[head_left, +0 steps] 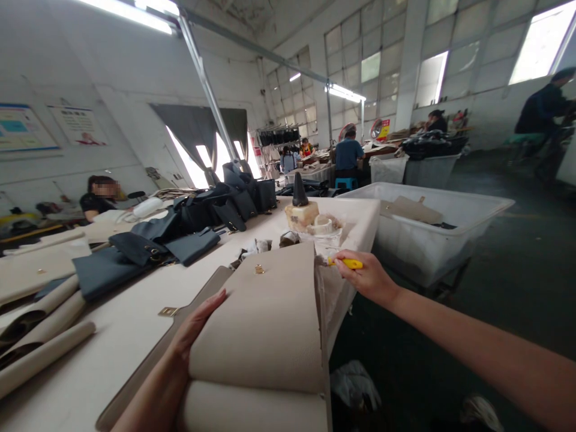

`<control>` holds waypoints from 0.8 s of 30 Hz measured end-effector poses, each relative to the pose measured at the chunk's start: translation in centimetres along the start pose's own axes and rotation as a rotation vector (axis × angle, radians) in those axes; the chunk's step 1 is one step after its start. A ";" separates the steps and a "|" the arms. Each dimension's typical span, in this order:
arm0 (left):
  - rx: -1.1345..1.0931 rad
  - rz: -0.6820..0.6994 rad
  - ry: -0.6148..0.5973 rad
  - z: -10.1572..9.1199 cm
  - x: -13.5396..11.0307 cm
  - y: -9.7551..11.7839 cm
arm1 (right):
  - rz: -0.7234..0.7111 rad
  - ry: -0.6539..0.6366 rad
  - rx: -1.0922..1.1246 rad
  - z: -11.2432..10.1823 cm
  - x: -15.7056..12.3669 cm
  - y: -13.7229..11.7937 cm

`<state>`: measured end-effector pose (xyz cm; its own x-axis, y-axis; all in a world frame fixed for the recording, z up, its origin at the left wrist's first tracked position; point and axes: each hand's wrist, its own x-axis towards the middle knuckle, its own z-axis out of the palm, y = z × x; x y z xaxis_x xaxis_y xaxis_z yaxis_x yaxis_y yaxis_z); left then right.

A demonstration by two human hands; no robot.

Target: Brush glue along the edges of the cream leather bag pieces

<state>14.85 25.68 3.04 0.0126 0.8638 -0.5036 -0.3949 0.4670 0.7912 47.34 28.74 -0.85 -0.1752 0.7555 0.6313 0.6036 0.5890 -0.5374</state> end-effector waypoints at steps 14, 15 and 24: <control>0.030 -0.026 -0.061 -1.1 1.2 -0.3 | 0.145 0.042 0.040 0.2 -0.1 0.5; 0.031 -0.023 -0.054 -1.0 1.2 -0.3 | 0.174 0.033 0.056 0.3 0.0 0.6; 0.040 0.009 -0.071 -1.2 1.2 -0.4 | 0.414 0.012 0.173 -0.5 2.8 0.7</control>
<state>13.95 26.31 1.71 0.0751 0.8784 -0.4720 -0.3587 0.4654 0.8092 47.65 31.17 0.83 0.0632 0.9350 0.3491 0.4815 0.2778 -0.8313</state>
